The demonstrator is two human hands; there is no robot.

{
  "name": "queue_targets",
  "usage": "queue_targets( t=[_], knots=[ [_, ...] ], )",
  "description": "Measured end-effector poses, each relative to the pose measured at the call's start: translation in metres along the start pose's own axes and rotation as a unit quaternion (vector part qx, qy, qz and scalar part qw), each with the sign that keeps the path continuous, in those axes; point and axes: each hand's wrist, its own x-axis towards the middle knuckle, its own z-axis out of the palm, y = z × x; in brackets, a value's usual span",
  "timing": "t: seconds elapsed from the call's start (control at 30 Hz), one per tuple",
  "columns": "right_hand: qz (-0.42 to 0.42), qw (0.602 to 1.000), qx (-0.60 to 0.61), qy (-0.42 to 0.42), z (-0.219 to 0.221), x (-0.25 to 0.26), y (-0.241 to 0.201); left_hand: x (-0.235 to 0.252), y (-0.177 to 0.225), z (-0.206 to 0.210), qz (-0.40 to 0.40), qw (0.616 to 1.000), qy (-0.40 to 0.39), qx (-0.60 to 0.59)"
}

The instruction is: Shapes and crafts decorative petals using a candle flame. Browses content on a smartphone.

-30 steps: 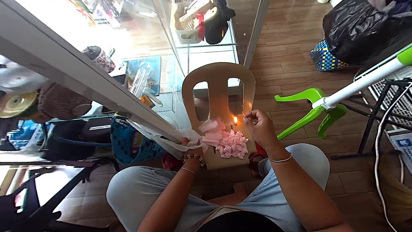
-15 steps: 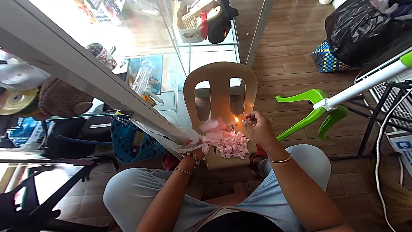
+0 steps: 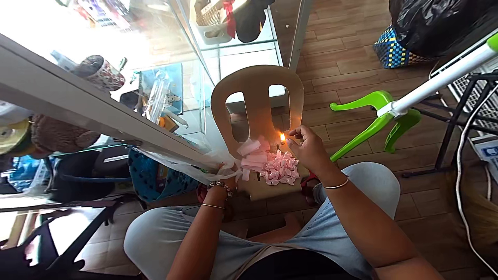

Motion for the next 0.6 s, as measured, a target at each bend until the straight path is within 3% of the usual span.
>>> queue_targets(
  t=[0.1, 0.23, 0.33, 0.43, 0.6],
  knots=[
    [-0.003, 1.0, 0.0, 0.0, -0.001, -0.002, -0.003, 0.007, 0.008, 0.013, -0.013, 0.998, 0.031, 0.051],
    [-0.012, 1.0, 0.0, 0.004, -0.002, 0.0, 0.0, 0.009, 0.018, 0.004, 0.013, 0.997, -0.016, 0.073],
    [-0.011, 1.0, -0.001, 0.003, -0.003, 0.002, 0.003, -0.015, 0.033, -0.023, 0.06, 0.996, -0.015, -0.064],
    [0.014, 0.999, 0.021, -0.03, -0.001, 0.005, 0.003, -0.048, 0.046, -0.048, 0.15, 0.964, 0.004, -0.218],
    [0.117, 0.956, 0.208, -0.171, 0.004, 0.007, -0.001, -0.072, 0.057, -0.07, 0.273, 0.902, 0.097, -0.319]
  ],
)
